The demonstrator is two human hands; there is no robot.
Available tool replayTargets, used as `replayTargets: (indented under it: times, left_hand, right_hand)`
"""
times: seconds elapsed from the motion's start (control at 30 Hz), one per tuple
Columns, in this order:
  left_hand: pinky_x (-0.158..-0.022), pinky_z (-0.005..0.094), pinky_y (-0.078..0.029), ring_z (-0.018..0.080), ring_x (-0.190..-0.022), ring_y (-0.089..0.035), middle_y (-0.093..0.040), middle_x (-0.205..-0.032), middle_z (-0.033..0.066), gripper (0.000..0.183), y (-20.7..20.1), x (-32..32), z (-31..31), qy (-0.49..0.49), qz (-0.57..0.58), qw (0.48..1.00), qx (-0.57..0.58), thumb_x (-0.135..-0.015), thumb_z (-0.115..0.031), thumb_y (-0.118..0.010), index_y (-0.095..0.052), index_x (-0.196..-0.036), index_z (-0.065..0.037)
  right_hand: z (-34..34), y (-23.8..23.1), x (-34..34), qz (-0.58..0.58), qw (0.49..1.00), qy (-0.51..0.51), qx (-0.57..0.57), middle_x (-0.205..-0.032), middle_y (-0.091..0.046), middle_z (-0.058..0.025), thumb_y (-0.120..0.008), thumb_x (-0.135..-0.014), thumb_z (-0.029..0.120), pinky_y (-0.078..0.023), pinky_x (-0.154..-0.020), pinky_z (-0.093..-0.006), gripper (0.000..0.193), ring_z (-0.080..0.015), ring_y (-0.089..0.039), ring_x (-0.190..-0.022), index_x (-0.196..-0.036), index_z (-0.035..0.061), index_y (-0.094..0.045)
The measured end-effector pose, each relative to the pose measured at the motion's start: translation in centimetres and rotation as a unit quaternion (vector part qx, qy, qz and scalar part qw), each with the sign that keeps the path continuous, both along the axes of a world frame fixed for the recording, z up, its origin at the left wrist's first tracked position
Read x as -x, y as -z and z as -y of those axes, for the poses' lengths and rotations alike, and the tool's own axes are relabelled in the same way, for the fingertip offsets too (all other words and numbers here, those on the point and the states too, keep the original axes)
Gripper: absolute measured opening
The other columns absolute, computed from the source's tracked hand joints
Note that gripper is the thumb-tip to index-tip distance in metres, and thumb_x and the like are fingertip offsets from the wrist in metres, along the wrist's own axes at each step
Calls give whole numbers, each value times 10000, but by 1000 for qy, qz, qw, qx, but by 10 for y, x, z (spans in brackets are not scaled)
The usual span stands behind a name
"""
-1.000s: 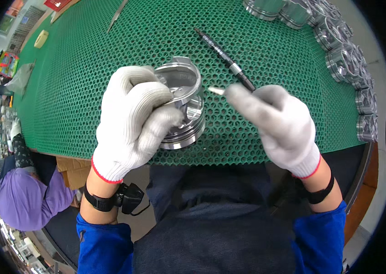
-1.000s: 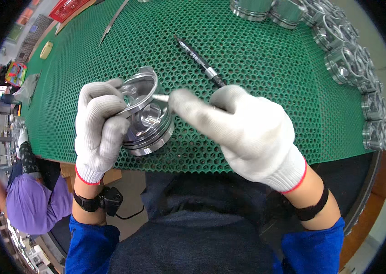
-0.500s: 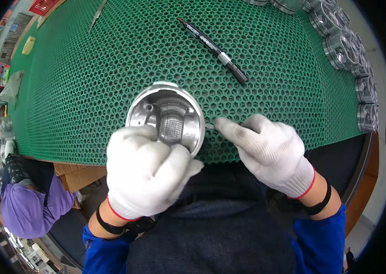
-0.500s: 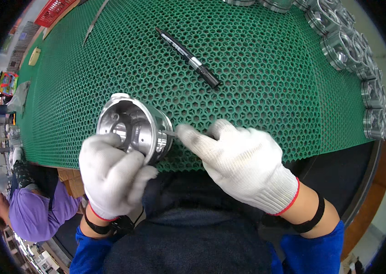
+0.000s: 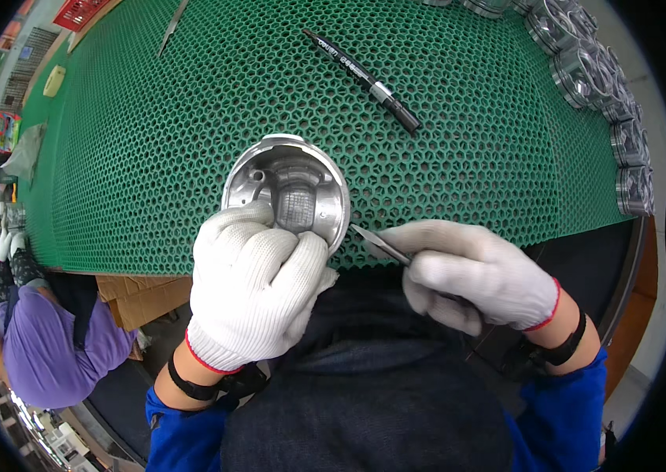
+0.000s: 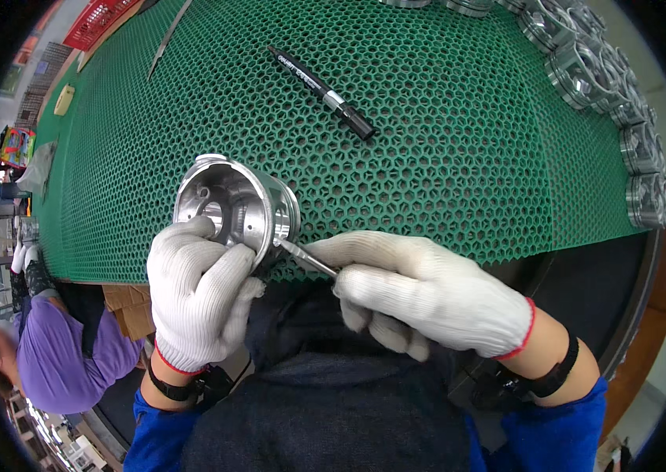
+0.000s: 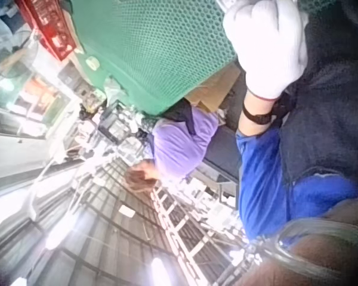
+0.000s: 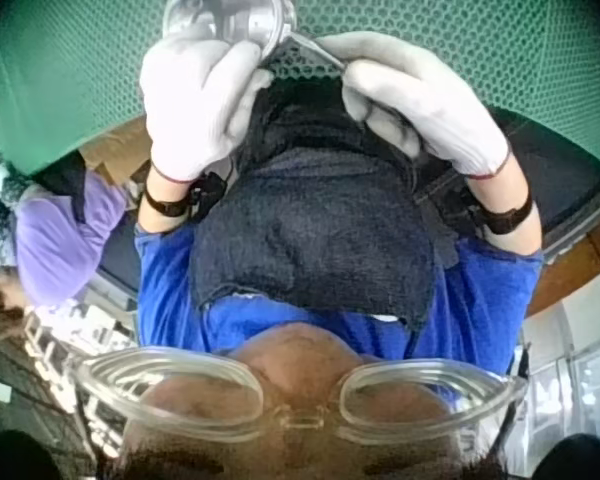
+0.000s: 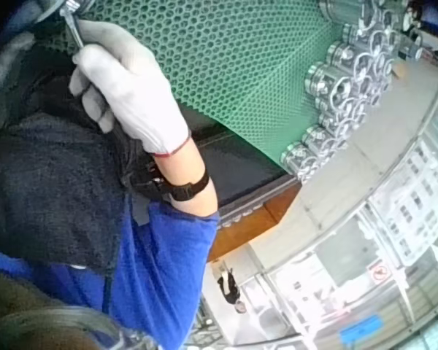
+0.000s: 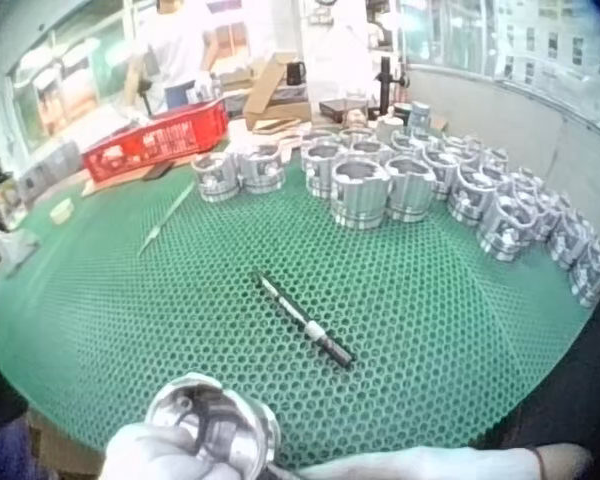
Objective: Inspecting and preparing metal pistons for assembly.
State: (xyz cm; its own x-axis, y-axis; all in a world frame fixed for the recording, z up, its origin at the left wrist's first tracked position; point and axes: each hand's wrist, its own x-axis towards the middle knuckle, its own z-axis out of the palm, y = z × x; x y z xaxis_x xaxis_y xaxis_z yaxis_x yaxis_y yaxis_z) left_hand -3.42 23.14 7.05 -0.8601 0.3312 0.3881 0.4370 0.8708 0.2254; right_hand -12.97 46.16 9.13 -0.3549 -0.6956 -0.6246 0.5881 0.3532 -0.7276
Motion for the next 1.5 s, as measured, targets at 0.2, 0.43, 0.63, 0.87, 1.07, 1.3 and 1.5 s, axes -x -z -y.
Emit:
replayTargets:
  times: [0.2, 0.43, 0.63, 0.87, 1.07, 1.3, 1.5]
  left_hand:
    - [-880, 475, -449, 324, -905, -581, -586, -871, 64, 333, 0, 2, 0, 4, -9, 1000, 4, -670, -193, -739, -661, -965, -59]
    - [-909, 500, -459, 338, -958, -590, -589, -976, 111, 429, -5, 1, 16, 32, 11, 998, -62, -709, -285, -771, -654, -1043, -43]
    - [-855, 425, -464, 332, -939, -576, -573, -1012, 162, 991, -23, -27, 24, -151, 196, 969, 6, -624, -337, -852, -361, -1400, 36]
    - [-595, 380, -520, 318, -676, -634, -644, -965, 150, 423, -41, -25, 49, 118, 271, 893, -339, -697, -261, -829, -632, -968, -3]
    - [-611, 369, -501, 273, -680, -632, -639, -796, 54, 297, -32, 22, 63, -48, 184, 980, -62, -730, -232, -792, -641, -954, -109]
    - [-755, 429, -524, 354, -865, -654, -652, -944, 127, 274, -48, 48, 231, -403, 81, 895, 174, -824, -216, -700, -615, -1054, -93]
    - [-832, 428, -509, 347, -974, -620, -609, -1133, 119, 423, -87, 168, 176, -234, 42, 956, 174, -784, -175, -716, -558, -1168, -97]
  right_hand:
    - [7, 11, -9, 182, 979, 43, 76, -602, -440, 23, -471, -985, 275, -320, -341, -183, 502, -31, -368, -398, -1370, -42, -419]
    - [5, 5, -10, 202, 972, 92, 76, -694, -561, -32, -471, -996, 296, -312, -296, -188, 456, -45, -423, -384, -1324, -21, -461]
    - [-17, 18, 0, -121, 965, 233, -8, -667, -544, -40, -503, -954, 327, -307, -311, -200, 518, -60, -411, -373, -1304, -52, -453]
    - [-19, 26, 10, -277, 935, 218, -36, -715, -576, -68, -509, -964, 308, -349, -359, -202, 497, -68, -437, -403, -1305, -48, -451]
    - [-33, 37, 17, -249, 941, 229, -7, -716, -591, -84, -534, -956, 322, -376, -370, -235, 510, -101, -467, -419, -1295, -50, -448]
    - [-52, 39, 13, -180, 951, 248, 49, -735, -617, -119, -585, -936, 356, -395, -381, -241, 554, -122, -510, -441, -1282, -57, -455]
    - [-54, 50, 25, -145, 951, 265, 62, -673, -594, -140, -668, -862, 453, -384, -345, -266, 652, -153, -486, -388, -1224, -48, -457]
